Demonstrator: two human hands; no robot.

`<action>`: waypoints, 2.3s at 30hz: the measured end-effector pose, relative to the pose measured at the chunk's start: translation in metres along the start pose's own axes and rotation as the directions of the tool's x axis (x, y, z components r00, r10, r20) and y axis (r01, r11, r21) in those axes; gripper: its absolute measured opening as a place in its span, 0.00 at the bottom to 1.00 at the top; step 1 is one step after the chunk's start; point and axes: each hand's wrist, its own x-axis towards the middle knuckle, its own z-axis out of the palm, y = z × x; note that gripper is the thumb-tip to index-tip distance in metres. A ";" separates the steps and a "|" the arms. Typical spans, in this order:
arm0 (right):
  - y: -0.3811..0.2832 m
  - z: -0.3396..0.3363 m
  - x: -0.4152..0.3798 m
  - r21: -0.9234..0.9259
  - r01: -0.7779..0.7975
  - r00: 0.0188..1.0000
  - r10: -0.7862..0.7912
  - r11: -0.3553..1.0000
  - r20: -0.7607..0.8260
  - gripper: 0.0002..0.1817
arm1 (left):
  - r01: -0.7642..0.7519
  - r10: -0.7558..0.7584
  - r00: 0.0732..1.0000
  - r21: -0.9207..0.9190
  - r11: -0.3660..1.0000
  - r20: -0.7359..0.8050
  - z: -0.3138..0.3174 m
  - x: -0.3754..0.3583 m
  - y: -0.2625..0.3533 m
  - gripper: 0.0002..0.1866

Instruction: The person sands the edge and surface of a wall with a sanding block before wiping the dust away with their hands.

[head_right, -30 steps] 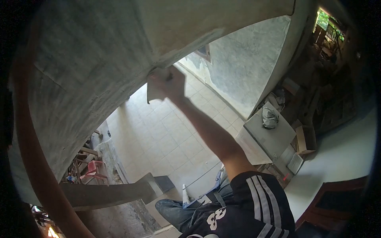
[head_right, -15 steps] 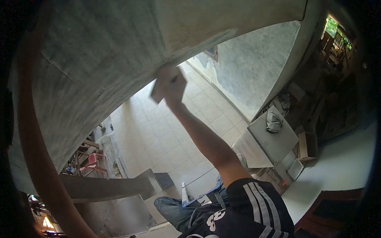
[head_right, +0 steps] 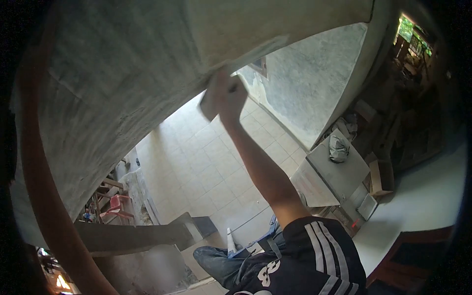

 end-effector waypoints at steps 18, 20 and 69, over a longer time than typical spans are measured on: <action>0.032 -0.042 0.074 0.007 0.116 0.989 -0.116 0.993 0.096 0.19 | 0.054 -0.128 0.971 0.336 0.940 0.202 0.069 -0.049 -0.065 0.29; 0.036 -0.032 0.068 -0.006 0.077 0.997 -0.077 0.997 -0.003 0.20 | 0.052 -0.167 0.961 0.447 0.893 0.222 0.067 -0.047 -0.067 0.28; 0.040 -0.067 0.112 -0.184 0.109 0.991 -0.121 0.977 -0.054 0.22 | 0.271 -0.307 0.942 0.230 0.935 0.137 0.051 -0.032 -0.052 0.33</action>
